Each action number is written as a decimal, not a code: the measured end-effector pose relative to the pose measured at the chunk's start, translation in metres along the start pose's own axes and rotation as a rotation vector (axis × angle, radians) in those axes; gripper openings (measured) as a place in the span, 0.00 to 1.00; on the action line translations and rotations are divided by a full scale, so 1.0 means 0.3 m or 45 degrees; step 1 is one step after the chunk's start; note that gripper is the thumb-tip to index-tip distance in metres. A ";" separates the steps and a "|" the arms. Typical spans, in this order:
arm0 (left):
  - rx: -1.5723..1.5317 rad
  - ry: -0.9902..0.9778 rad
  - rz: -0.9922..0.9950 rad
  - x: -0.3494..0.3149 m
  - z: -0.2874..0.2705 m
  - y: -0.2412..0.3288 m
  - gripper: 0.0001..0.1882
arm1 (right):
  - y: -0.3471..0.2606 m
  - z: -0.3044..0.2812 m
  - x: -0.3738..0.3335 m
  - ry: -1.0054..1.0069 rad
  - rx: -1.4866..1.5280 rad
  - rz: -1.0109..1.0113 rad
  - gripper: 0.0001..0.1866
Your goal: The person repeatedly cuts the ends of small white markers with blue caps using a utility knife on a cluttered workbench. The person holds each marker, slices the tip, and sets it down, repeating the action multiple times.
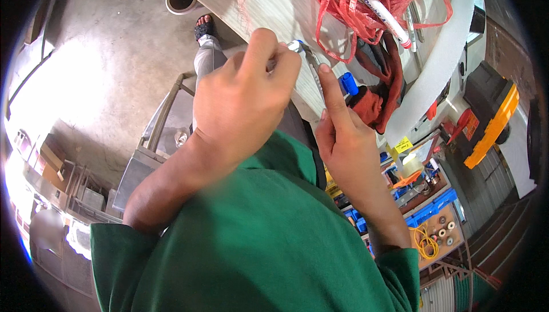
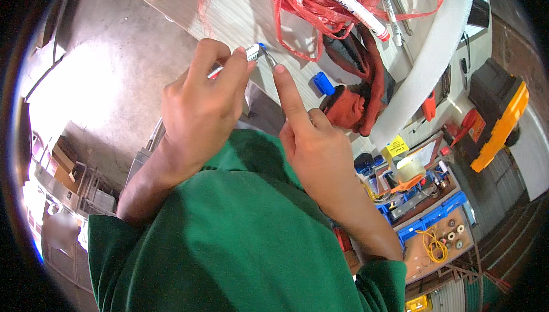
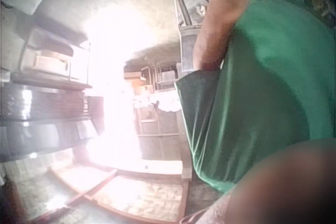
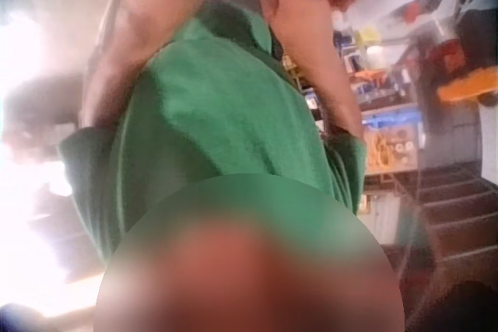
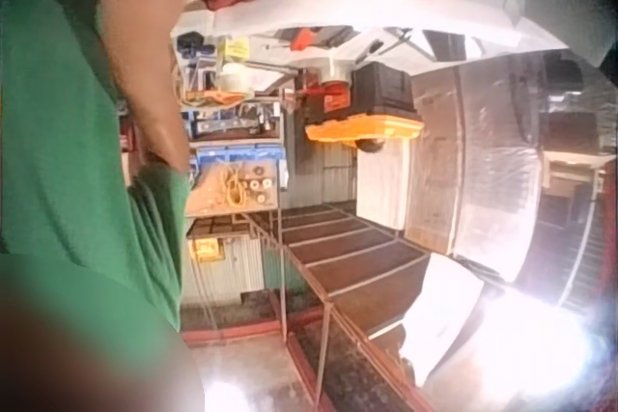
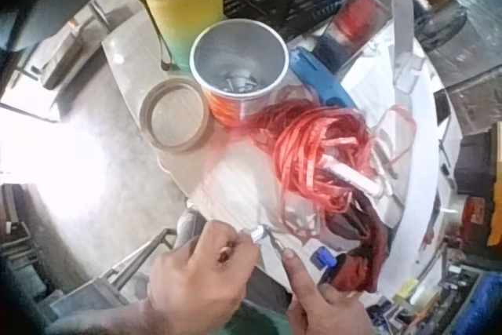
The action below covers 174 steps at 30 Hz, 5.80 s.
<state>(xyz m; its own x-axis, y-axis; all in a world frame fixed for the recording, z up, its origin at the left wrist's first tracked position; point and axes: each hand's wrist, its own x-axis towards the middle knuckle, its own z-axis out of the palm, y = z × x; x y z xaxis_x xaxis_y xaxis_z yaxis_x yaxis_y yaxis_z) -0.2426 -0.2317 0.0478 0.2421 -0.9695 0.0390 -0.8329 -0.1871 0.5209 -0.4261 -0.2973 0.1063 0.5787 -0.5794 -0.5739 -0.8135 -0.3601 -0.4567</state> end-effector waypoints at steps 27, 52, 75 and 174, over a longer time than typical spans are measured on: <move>-0.572 0.165 -0.286 -0.030 0.056 -0.059 0.09 | 0.095 0.108 -0.066 -0.209 1.912 -0.098 0.40; -0.569 0.229 -0.239 -0.023 0.085 -0.035 0.09 | 0.091 0.250 0.006 0.653 0.888 0.030 0.21; -0.599 0.208 -0.202 -0.031 0.092 -0.070 0.09 | 0.092 0.261 0.005 0.756 0.503 -0.082 0.24; -0.339 0.104 -0.121 -0.036 0.079 -0.051 0.12 | 0.080 0.100 0.040 0.308 0.042 -0.288 0.34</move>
<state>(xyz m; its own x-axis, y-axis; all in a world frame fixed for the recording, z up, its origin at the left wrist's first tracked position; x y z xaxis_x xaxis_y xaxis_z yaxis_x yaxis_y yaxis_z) -0.2444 -0.2222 0.0192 0.3610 -0.9316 0.0424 -0.6475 -0.2176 0.7304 -0.4368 -0.2909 0.0681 0.7106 -0.6457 -0.2794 -0.6614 -0.4776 -0.5783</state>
